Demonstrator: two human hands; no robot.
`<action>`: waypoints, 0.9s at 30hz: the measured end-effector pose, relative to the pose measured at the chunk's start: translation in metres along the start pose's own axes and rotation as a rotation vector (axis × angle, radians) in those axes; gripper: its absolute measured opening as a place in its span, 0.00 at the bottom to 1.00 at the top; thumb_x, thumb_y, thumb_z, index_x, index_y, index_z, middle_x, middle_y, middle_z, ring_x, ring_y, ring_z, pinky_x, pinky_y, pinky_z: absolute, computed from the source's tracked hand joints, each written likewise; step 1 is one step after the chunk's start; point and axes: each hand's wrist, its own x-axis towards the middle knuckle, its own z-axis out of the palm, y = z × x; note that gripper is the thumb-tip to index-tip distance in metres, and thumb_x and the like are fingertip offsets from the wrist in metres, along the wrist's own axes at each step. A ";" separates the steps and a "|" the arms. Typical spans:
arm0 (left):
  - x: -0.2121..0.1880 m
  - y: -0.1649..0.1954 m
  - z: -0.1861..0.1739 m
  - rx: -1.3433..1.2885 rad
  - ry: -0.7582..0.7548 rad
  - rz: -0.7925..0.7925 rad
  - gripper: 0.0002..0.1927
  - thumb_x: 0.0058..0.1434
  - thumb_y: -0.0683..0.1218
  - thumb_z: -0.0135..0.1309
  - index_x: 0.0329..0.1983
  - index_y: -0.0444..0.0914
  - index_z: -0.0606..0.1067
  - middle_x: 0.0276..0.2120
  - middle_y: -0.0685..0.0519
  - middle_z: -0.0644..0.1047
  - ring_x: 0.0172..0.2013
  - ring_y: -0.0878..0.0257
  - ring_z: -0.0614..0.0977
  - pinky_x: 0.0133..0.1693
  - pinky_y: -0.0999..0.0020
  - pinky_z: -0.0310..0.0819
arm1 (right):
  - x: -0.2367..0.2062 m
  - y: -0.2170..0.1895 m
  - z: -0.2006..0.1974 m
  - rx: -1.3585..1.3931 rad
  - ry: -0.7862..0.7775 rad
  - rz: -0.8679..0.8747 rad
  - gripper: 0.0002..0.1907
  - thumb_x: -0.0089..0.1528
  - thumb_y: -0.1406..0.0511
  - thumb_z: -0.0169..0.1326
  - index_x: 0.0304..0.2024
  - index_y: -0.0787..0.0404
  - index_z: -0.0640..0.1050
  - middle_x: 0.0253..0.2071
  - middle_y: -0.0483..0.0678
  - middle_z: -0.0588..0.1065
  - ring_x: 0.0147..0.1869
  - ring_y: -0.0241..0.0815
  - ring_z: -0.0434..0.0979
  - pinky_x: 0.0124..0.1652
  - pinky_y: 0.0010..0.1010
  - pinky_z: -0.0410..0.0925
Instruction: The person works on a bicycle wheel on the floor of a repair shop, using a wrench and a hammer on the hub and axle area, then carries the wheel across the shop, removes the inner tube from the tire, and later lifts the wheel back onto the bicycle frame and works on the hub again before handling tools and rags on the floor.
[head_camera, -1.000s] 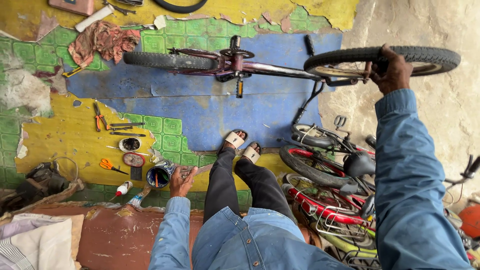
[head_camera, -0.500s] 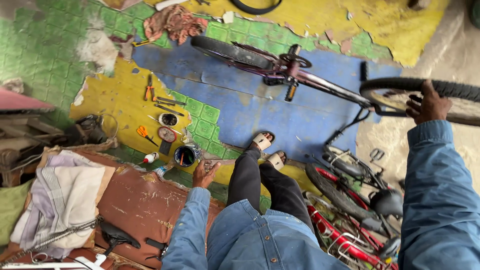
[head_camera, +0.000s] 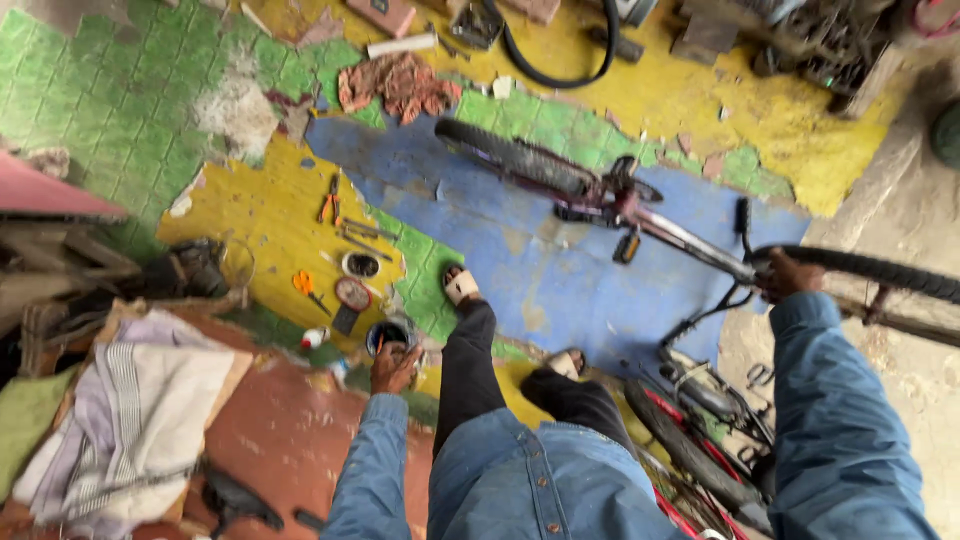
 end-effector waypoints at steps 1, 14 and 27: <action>0.013 0.005 -0.007 0.048 0.037 0.061 0.31 0.54 0.60 0.69 0.51 0.35 0.75 0.39 0.46 0.82 0.32 0.56 0.84 0.34 0.59 0.80 | -0.004 -0.005 0.013 0.017 0.000 -0.001 0.19 0.69 0.55 0.57 0.51 0.64 0.78 0.41 0.56 0.80 0.36 0.49 0.82 0.29 0.39 0.72; 0.148 0.096 -0.095 -0.247 -0.064 0.208 0.31 0.54 0.57 0.68 0.52 0.33 0.72 0.39 0.44 0.80 0.33 0.59 0.83 0.32 0.65 0.81 | -0.049 -0.061 0.205 -0.275 -0.192 -0.144 0.24 0.66 0.51 0.59 0.50 0.66 0.80 0.37 0.50 0.81 0.35 0.43 0.82 0.28 0.35 0.70; 0.248 0.250 -0.157 0.056 0.125 0.341 0.28 0.52 0.60 0.69 0.47 0.37 0.77 0.38 0.47 0.83 0.39 0.56 0.84 0.42 0.63 0.78 | -0.044 -0.147 0.290 -0.373 -0.209 -0.018 0.26 0.64 0.51 0.59 0.49 0.68 0.82 0.38 0.55 0.82 0.35 0.50 0.83 0.28 0.43 0.72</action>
